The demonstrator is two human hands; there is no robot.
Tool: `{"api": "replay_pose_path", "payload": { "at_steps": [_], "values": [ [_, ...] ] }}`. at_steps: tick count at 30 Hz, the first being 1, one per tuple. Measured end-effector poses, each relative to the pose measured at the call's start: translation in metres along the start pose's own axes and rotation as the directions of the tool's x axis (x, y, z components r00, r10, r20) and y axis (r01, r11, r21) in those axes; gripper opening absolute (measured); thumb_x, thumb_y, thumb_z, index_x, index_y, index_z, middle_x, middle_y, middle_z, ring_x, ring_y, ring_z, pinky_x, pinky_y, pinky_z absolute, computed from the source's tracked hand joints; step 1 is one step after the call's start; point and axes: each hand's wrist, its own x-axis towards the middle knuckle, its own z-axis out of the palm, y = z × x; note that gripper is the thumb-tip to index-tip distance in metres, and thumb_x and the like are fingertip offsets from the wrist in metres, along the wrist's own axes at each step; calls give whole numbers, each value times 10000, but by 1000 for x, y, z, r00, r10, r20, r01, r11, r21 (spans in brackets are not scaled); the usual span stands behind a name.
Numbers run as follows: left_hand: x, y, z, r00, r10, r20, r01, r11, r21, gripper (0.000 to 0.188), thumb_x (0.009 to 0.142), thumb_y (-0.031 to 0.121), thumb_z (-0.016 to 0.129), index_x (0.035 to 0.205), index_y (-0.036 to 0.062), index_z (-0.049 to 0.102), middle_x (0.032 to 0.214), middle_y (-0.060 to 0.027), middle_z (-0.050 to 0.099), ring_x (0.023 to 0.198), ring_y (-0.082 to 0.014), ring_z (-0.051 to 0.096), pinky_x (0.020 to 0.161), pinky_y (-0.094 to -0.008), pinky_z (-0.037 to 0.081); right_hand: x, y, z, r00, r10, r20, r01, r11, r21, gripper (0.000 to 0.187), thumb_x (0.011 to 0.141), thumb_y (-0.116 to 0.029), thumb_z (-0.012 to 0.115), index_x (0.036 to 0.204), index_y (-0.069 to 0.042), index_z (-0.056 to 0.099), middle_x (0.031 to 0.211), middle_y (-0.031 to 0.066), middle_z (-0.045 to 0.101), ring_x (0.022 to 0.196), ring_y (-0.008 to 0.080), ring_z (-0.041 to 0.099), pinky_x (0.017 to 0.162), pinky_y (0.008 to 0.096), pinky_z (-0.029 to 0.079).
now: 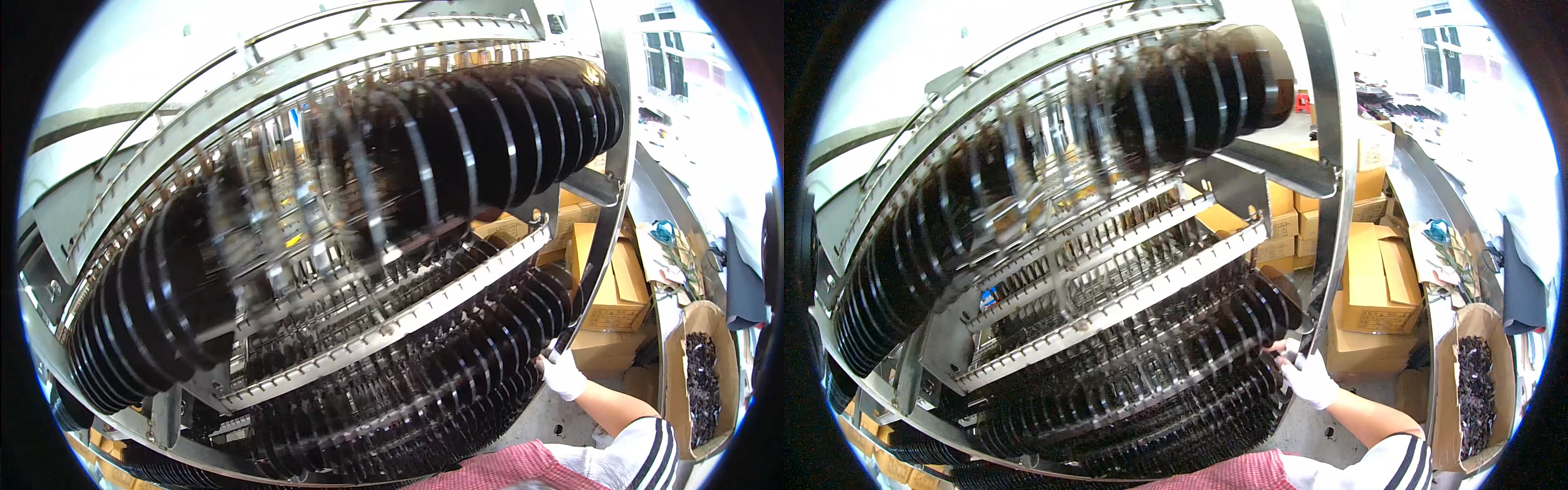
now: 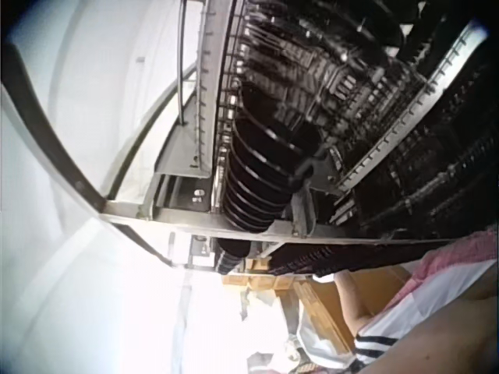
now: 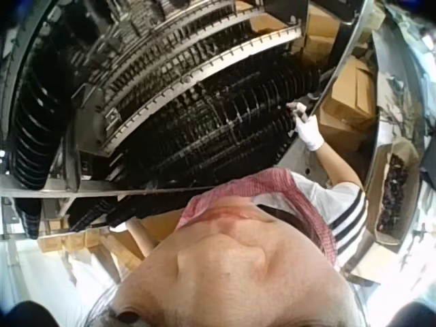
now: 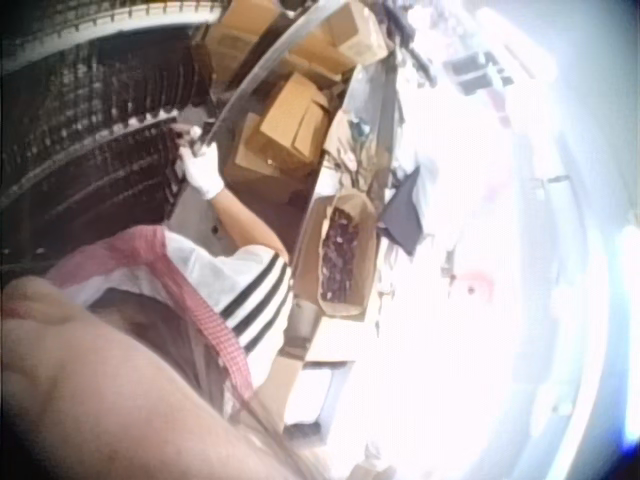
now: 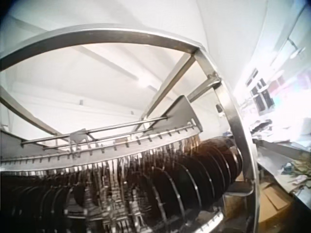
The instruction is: The person repeatedly picks up small black cylindrical objects from a cardboard box and places them into slots on a metal rack. They periodically retrieve empty metal racks from a nearby stack and place them on the table to continue filling them with the objects.
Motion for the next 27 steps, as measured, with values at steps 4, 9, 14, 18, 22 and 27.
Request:
{"api": "replay_pose_path", "payload": {
  "at_steps": [4, 9, 14, 18, 22, 27],
  "values": [
    [0, 0, -6, 999, -26, -34, 25, 999, -42, 395, 978, 226, 470, 1255, -47, 539, 1258, -225, 599, 1010, -351, 651, 871, -444, 575, 31, -1, -9, 987, 162, -5, -161, 979, -123, 369, 932, 27, 521, 1261, -102, 625, 1007, 30, 645, 896, 124, 572, 834, 287, 466],
    [-1, -5, -27, 994, -84, -64, 72, 984, -160, 412, 993, 250, 450, 1266, -49, 526, 1275, -232, 586, 1022, -357, 644, 878, -453, 576, 88, 12, -18, 998, 50, 37, -53, 994, 98, 363, 962, -5, 499, 1298, -52, 629, 1108, 43, 682, 940, 109, 577, 877, 287, 474],
    [-15, -4, -61, 973, -196, -121, 136, 912, -386, 430, 1008, 273, 430, 1277, -51, 513, 1292, -239, 573, 1035, -362, 638, 884, -463, 576, 192, 47, -6, 987, 155, 45, -153, 987, -59, 249, 951, -47, 547, 1157, -42, 684, 718, 3, 601, 574, 98, 500, 511, 273, 411],
    [-45, -6, -63, 978, 93, -187, -110, 991, -81, 339, 941, 144, 587, 1178, -97, 556, 1149, -241, 638, 944, -279, 660, 807, -378, 590, 254, 64, 0, 986, 122, 109, -122, 992, -9, 137, 952, -81, 570, 942, -45, 702, 658, 5, 585, 559, 112, 515, 515, 286, 419],
    [-59, -18, -74, 925, 189, -329, -153, 979, 132, 275, 959, 148, 558, 1104, -85, 545, 1044, -205, 614, 933, -286, 623, 785, -402, 541, 284, 72, 15, 979, 141, 147, -148, 988, 40, 111, 917, -178, 657, 854, -90, 680, 720, -11, 607, 623, 120, 519, 563, 267, 402],
    [-40, -54, -134, 998, 4, -66, 22, 921, 389, 187, 957, 97, 504, 954, -40, 631, 845, -140, 631, 777, -236, 600, 715, -364, 504, 301, 94, 17, 959, 149, 242, -180, 977, 111, 56, 914, -145, 572, 868, -133, 601, 740, 9, 589, 636, 138, 502, 547, 297, 366]
  ]
}}
